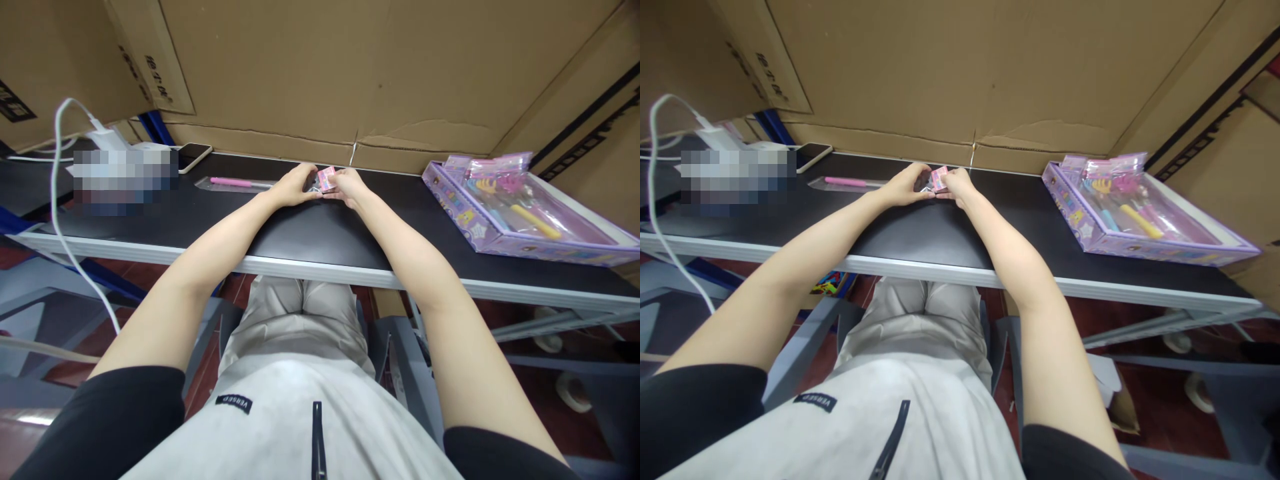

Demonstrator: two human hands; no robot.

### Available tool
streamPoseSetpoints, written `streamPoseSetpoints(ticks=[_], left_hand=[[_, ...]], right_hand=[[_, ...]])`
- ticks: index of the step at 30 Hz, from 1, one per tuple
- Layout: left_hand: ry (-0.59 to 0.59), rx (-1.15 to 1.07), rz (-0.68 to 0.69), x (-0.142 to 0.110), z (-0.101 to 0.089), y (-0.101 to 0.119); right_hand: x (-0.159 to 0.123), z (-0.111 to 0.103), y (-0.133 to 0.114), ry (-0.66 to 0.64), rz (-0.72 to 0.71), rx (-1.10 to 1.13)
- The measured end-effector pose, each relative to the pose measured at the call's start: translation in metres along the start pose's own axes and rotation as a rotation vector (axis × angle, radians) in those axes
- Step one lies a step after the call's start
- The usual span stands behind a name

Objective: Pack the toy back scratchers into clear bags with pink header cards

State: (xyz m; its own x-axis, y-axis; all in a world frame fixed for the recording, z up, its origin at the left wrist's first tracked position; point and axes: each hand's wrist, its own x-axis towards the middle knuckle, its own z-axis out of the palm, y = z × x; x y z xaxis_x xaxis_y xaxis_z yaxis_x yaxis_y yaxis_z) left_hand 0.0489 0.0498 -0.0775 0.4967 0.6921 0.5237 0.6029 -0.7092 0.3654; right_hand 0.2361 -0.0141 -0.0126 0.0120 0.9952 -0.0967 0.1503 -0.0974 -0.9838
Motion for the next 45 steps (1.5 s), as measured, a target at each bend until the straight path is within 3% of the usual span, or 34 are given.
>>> streamPoseSetpoints(ticks=[14, 24, 45], left_hand=[[0.026, -0.035, -0.024, 0.000, -0.001, -0.004], [0.017, -0.022, -0.038, -0.001, -0.004, 0.000], [0.010, 0.007, -0.042, -0.003, -0.007, 0.009]], right_hand=[[0.012, 0.001, 0.009, -0.017, -0.039, 0.160], [0.004, 0.004, 0.004, 0.031, -0.040, 0.218], [-0.002, -0.001, -0.001, 0.036, -0.004, 0.080]])
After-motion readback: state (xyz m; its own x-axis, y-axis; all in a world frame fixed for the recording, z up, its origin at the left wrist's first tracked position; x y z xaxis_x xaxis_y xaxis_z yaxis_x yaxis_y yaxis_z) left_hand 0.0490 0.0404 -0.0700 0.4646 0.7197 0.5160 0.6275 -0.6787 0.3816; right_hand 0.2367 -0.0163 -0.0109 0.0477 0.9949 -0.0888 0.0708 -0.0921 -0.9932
